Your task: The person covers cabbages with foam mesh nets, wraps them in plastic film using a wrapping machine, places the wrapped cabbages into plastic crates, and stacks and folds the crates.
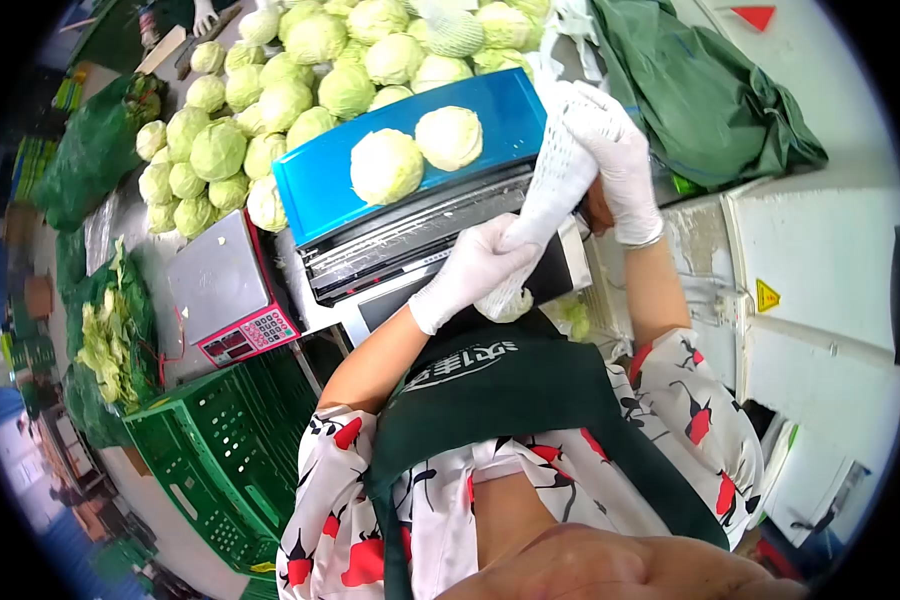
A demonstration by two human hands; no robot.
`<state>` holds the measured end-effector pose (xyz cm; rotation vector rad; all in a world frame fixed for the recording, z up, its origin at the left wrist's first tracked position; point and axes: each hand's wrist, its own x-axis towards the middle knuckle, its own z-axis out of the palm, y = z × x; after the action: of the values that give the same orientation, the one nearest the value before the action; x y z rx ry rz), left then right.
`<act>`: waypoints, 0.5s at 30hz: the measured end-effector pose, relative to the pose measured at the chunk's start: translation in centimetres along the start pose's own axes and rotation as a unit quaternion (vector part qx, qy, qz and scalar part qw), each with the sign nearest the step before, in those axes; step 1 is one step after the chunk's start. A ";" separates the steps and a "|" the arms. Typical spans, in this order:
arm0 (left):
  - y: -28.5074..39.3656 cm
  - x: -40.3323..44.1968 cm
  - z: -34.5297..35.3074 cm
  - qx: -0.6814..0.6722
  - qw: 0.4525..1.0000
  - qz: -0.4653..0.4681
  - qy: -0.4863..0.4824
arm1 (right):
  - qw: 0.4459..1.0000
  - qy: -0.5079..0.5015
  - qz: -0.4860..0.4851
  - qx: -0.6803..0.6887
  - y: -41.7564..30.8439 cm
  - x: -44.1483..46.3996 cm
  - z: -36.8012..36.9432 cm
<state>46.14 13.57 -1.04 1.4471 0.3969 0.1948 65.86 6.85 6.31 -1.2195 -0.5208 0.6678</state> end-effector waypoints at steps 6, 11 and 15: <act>-2.2 0.1 5.3 -0.010 0.973 0.007 -0.231 | 0.980 0.089 0.022 -0.176 -5.9 -5.8 -11.7; -3.9 -0.7 6.4 0.213 0.946 0.064 -0.235 | 0.870 0.078 0.001 -0.487 3.2 -14.5 -26.0; -3.8 -0.8 4.8 0.213 0.960 0.072 -0.170 | 0.799 0.249 -0.159 -0.525 4.2 -19.2 -20.7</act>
<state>46.83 8.36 -4.36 1.8975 0.0483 -0.0290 65.82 -19.89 -3.58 -2.1912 -0.6406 -0.3447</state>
